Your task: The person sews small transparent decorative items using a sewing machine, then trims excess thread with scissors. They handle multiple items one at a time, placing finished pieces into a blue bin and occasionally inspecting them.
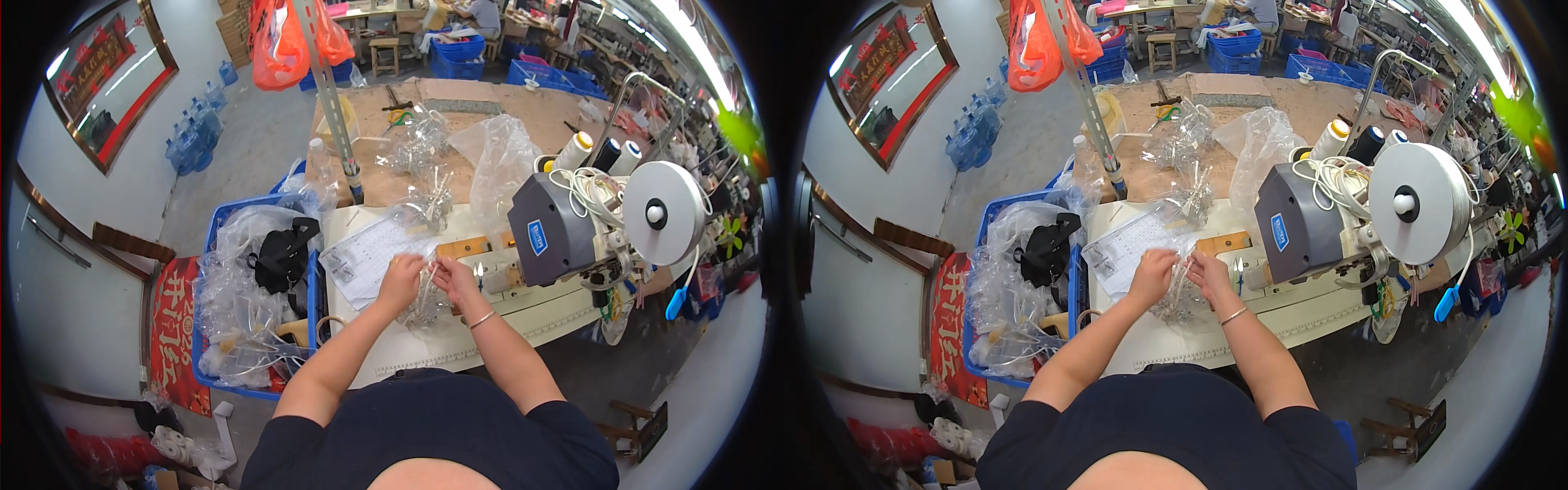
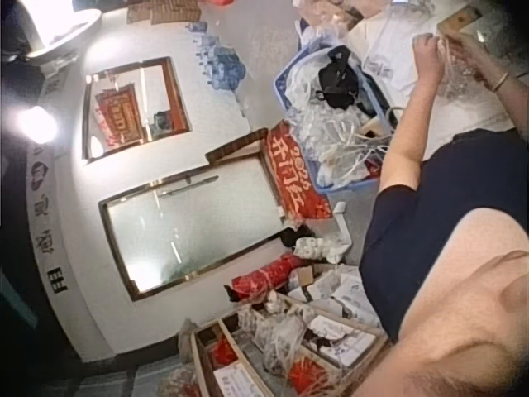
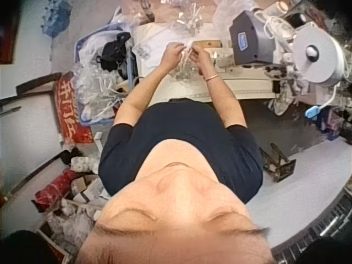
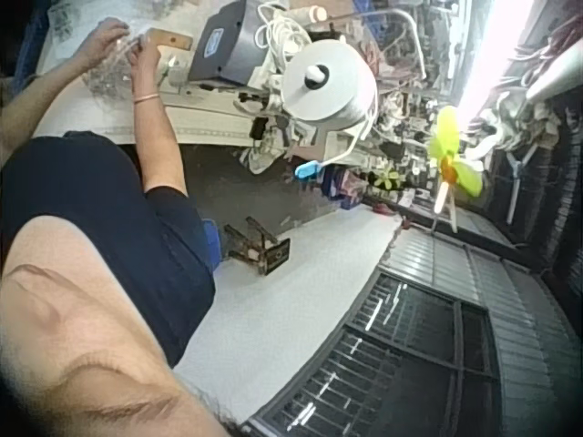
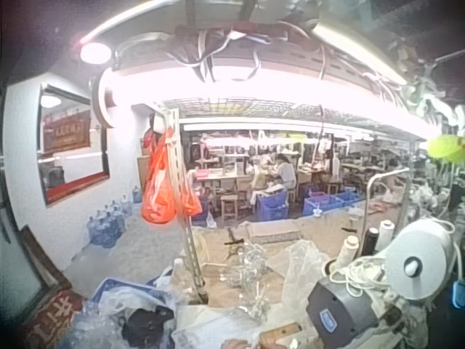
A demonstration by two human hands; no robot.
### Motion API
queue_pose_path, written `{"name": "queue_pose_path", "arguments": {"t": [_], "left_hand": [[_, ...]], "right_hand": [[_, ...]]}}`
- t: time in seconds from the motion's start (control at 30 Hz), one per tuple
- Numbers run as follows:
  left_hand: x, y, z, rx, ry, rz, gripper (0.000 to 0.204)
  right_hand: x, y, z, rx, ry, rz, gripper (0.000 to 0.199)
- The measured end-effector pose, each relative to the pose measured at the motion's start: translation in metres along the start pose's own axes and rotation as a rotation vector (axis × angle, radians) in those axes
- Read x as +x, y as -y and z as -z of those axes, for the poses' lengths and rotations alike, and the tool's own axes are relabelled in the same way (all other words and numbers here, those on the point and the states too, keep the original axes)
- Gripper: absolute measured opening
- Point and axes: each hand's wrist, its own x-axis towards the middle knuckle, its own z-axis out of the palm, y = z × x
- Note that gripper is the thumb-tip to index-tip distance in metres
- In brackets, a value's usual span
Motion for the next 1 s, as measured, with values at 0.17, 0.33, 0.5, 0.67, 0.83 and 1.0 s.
{"name": "queue_pose_path", "arguments": {"t": [0.17,0.33,0.5,0.67,0.83,1.0], "left_hand": [[0.084,0.065,-0.074,0.116,0.573,0.166,0.024],[0.107,0.067,-0.110,0.403,0.895,0.345,0.018],[0.079,0.090,-0.145,0.417,0.739,0.546,0.022],[0.082,0.080,-0.134,0.359,0.844,0.542,0.025],[0.088,0.061,-0.095,0.066,0.579,0.353,0.019],[0.043,-0.023,-0.012,-0.351,0.161,0.531,0.009]], "right_hand": [[-0.014,-0.031,0.004,-0.119,-0.081,0.263,0.032],[-0.019,-0.029,-0.005,-0.131,-0.073,0.348,0.035],[-0.017,-0.037,-0.009,-0.289,-0.096,0.430,0.049],[-0.019,-0.028,-0.014,-0.315,-0.118,0.416,0.050],[-0.015,-0.027,-0.006,-0.459,-0.066,0.337,0.028],[-0.028,-0.028,-0.009,-0.141,-0.092,0.336,0.013]]}}
